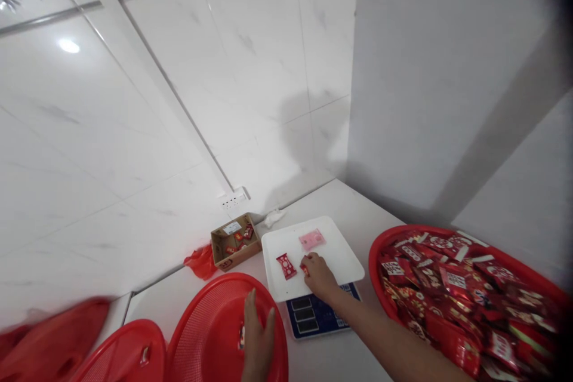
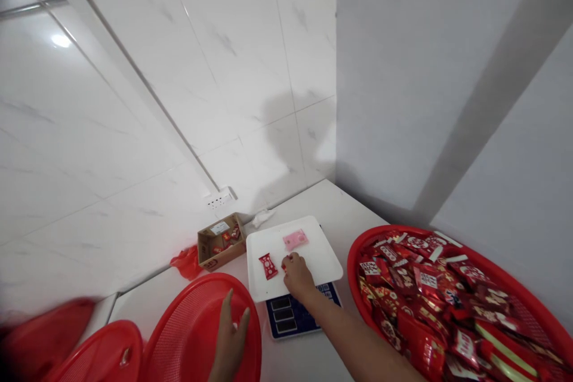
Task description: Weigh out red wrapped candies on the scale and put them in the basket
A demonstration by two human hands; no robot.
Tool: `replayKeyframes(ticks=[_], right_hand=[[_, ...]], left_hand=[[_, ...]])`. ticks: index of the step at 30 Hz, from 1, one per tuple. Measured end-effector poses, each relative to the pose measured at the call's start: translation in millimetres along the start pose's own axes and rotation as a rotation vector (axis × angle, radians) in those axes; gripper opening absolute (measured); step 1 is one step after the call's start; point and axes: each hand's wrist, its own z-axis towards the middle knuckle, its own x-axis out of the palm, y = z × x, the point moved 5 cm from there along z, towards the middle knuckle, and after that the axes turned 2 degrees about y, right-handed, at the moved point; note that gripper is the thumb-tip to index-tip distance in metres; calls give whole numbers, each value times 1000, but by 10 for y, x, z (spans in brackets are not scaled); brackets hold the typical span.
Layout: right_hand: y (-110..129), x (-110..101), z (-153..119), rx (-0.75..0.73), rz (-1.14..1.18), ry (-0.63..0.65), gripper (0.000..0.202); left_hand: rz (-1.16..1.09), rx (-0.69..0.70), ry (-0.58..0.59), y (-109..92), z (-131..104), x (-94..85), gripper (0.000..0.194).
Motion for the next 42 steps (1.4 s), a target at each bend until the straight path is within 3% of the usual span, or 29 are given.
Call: replayKeyframes(ticks=[3, 5, 9, 11, 14, 18, 21, 24, 28, 31, 33, 37, 39, 42], right_hand=[[13, -32, -49, 60, 92, -37, 35], [134, 56, -136, 46, 160, -20, 34], [469, 344, -287, -142, 290, 165, 45], [510, 334, -245, -232, 220, 203, 49], [272, 56, 23, -149, -133, 102, 48], [-149, -306, 373, -55, -224, 67, 58], [-324, -364, 419, -43, -234, 71, 61], [-361, -345, 328, -35, -202, 52, 49], [-369, -378, 193, 32, -92, 20, 36], [-362, -434, 105, 96, 57, -9, 32], [-295, -400, 9, 126, 192, 18, 32], [105, -65, -364, 98, 461, 179, 30], [382, 178, -622, 37, 599, 302, 33], [716, 467, -1003, -103, 771, 557, 57]], left_hand=[[-130, 41, -66, -356, 209, -72, 60], [-168, 116, -122, -585, 378, -186, 56], [-172, 302, -160, -928, 767, -399, 49], [-40, 378, -86, -1020, 935, -376, 46], [218, 449, 131, -1032, 1049, -109, 42], [364, 521, 385, -923, 960, 394, 55], [507, 569, 540, -828, 881, 665, 64], [532, 576, 568, -787, 896, 718, 62], [481, 541, 490, -792, 940, 608, 61], [423, 460, 367, -740, 869, 449, 57], [253, 356, 252, -629, 757, 274, 54], [-125, 64, 15, -157, 433, -179, 58], [-103, -54, -53, 112, 266, -377, 60], [3, -143, -152, 414, 57, -578, 66]])
